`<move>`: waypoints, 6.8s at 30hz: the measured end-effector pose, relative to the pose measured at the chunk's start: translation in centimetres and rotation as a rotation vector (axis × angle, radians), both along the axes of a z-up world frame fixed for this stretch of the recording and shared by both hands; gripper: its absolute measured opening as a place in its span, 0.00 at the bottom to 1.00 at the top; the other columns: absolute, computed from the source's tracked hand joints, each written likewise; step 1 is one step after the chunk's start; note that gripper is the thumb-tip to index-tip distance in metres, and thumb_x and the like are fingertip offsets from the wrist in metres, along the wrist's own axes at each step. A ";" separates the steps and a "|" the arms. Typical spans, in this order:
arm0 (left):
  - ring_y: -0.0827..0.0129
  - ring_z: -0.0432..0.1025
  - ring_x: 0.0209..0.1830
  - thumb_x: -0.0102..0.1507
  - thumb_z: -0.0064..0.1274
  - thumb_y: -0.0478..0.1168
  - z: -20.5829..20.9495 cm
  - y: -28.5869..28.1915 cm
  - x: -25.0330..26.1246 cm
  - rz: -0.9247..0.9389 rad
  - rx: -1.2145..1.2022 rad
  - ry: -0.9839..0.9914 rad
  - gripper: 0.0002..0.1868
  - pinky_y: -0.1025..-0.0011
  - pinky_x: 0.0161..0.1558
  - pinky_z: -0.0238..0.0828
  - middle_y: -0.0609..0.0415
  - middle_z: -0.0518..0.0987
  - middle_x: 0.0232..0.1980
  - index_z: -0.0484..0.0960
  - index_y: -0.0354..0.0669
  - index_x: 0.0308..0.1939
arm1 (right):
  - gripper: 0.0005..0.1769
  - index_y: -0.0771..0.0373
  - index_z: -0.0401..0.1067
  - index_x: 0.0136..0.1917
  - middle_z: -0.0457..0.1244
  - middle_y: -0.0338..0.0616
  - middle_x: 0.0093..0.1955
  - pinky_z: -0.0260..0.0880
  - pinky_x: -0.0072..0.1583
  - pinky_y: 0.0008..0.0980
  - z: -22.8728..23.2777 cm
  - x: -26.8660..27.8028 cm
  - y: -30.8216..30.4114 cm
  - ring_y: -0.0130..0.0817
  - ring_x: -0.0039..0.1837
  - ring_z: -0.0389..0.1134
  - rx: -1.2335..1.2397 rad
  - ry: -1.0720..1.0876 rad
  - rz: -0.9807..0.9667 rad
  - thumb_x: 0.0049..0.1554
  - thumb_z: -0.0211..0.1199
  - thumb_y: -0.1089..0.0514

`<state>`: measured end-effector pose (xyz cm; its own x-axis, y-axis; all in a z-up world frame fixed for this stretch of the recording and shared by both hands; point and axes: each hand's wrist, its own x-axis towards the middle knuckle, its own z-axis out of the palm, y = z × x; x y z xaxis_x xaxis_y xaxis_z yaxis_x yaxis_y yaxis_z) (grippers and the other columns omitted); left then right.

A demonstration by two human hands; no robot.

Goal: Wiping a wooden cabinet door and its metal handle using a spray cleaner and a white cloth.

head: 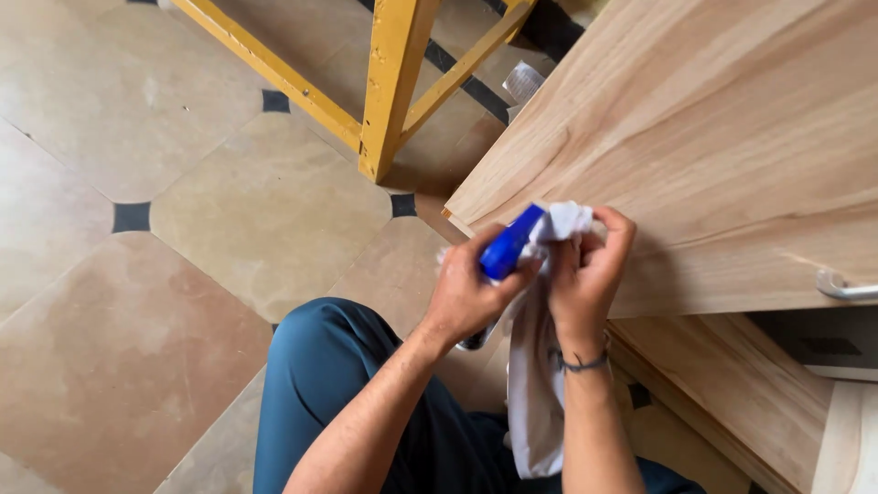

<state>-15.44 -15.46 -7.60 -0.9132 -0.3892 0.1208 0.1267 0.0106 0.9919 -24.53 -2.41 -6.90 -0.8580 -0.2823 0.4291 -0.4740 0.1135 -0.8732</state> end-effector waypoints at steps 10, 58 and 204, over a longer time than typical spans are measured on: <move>0.74 0.74 0.29 0.59 0.65 0.41 -0.3 -1.9 -0.9 0.145 0.061 0.120 0.16 0.72 0.37 0.74 0.54 0.81 0.30 0.83 0.38 0.48 | 0.15 0.61 0.77 0.65 0.68 0.46 0.53 0.74 0.50 0.36 7.4 -2.8 -5.8 0.42 0.51 0.73 0.638 0.994 -0.256 0.67 0.65 0.71; 0.83 0.69 0.28 0.61 0.62 0.37 0.5 1.2 -0.3 0.180 0.144 0.069 0.14 0.78 0.31 0.68 0.61 0.78 0.29 0.82 0.35 0.49 | 0.25 0.54 0.60 0.80 0.71 0.52 0.44 0.74 0.31 0.33 3.8 -5.7 -3.6 0.33 0.33 0.73 1.107 1.062 -0.238 0.71 0.55 0.58; 0.78 0.70 0.25 0.56 0.66 0.39 -1.2 13.6 -1.2 -0.314 -0.275 -0.077 0.18 0.75 0.31 0.68 0.58 0.78 0.25 0.84 0.37 0.48 | 0.28 0.60 0.65 0.77 0.70 0.56 0.58 0.76 0.52 0.38 -1.1 3.6 20.6 0.47 0.56 0.75 0.394 0.438 -0.496 0.64 0.60 0.66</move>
